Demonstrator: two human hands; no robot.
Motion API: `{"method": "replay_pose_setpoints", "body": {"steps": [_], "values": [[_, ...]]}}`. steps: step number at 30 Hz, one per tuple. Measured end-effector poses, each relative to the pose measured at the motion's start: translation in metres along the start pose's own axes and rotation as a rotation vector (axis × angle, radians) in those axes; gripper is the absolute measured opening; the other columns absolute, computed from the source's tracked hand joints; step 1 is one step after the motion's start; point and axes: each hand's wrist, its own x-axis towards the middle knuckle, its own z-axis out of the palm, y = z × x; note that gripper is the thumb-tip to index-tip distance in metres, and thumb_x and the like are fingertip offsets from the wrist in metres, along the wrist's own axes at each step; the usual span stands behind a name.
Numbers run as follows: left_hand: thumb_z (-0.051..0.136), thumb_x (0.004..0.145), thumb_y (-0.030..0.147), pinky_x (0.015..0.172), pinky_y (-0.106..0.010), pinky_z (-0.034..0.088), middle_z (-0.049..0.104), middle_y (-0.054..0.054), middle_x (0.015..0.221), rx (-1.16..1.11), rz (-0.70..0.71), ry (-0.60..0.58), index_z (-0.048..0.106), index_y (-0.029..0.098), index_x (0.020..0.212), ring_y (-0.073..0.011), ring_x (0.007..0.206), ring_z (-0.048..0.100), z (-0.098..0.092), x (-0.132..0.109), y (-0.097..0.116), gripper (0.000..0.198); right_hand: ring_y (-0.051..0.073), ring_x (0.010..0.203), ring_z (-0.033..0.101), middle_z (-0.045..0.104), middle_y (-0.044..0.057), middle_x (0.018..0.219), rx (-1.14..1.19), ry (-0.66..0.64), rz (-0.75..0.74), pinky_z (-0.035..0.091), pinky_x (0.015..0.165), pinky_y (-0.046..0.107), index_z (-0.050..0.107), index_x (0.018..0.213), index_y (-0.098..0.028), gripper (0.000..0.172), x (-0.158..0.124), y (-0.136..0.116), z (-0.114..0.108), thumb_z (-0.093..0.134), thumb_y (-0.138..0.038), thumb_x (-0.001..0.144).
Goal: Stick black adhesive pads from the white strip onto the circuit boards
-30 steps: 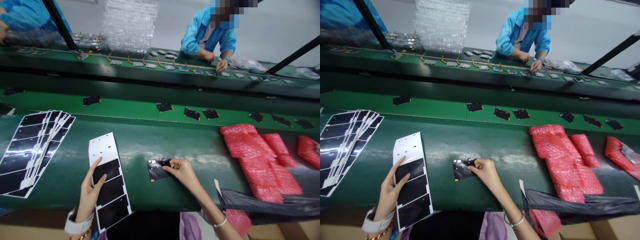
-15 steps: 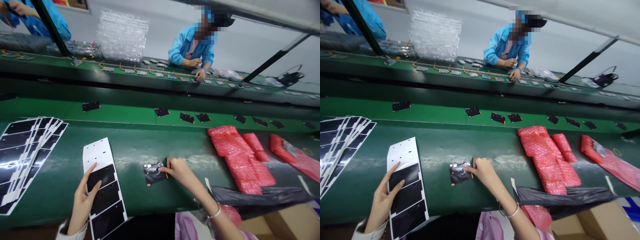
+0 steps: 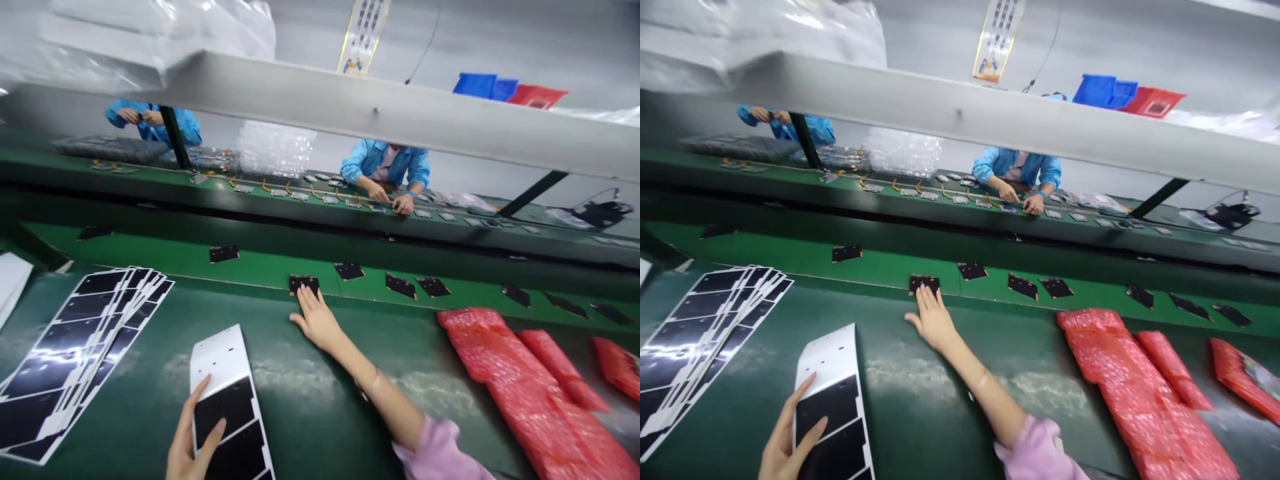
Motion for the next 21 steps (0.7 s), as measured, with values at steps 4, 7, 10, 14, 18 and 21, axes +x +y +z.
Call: {"method": "replay_pose_setpoints", "body": {"steps": [4,7,10,14,18,21], "values": [[0.078,0.080,0.058,0.129,-0.048,0.015,0.053,-0.008,0.152,-0.067,0.127,0.015,0.057,0.024,0.137,-0.0351,0.150,0.034,0.004,-0.004,-0.015,0.070,0.039,0.153,0.028,0.034,0.032,0.158,0.068,0.090,0.015,0.018,0.125,0.062,0.045,0.149,0.007,0.075,0.060,-0.024,-0.036,0.039,-0.053,0.105],[0.076,0.082,0.056,0.128,-0.044,0.018,0.049,-0.011,0.156,-0.160,0.225,0.009,0.050,0.022,0.146,-0.0345,0.150,0.034,0.009,-0.006,-0.016,0.076,0.033,0.142,0.050,0.050,0.023,0.153,0.519,0.073,-0.057,0.041,0.117,0.053,0.045,0.154,-0.010,0.075,0.008,-0.053,-0.016,0.035,-0.064,0.103],[0.070,0.088,0.055,0.127,-0.045,0.020,0.035,-0.013,0.164,-0.156,0.338,-0.202,0.027,0.024,0.160,-0.0340,0.151,0.032,0.018,-0.001,0.002,0.089,0.033,0.097,0.076,0.076,0.018,0.116,1.202,-0.336,-0.047,0.062,0.086,0.047,0.050,0.151,-0.019,0.089,-0.052,-0.055,0.022,0.067,-0.073,0.083],[0.072,0.084,0.059,0.121,-0.048,0.033,0.033,-0.015,0.165,0.093,0.357,-0.341,0.015,0.025,0.164,-0.0325,0.150,0.034,0.000,0.020,0.036,0.104,0.033,0.095,0.076,0.079,0.015,0.104,1.391,-0.275,0.064,0.062,0.087,0.044,0.063,0.129,-0.018,0.073,-0.062,-0.080,0.041,0.087,-0.056,0.072],[0.050,0.095,0.064,0.128,-0.054,0.010,0.022,-0.014,0.168,0.262,0.340,-0.168,0.033,0.023,0.157,-0.0301,0.157,0.018,-0.045,0.029,0.045,0.076,0.033,0.083,0.076,0.078,0.014,0.095,1.272,-0.068,0.068,0.062,0.078,0.047,0.060,0.119,-0.015,0.077,-0.036,-0.139,0.029,0.070,-0.077,0.074],[0.055,0.091,0.066,0.129,-0.056,0.010,0.029,-0.002,0.167,0.406,0.402,-0.127,0.046,0.036,0.147,-0.0307,0.157,0.016,-0.059,0.043,0.025,0.064,0.033,0.080,0.075,0.076,0.013,0.088,1.181,0.090,0.163,0.062,0.075,0.046,0.062,0.120,-0.009,0.075,-0.022,-0.157,0.022,0.080,-0.063,0.071]]}}
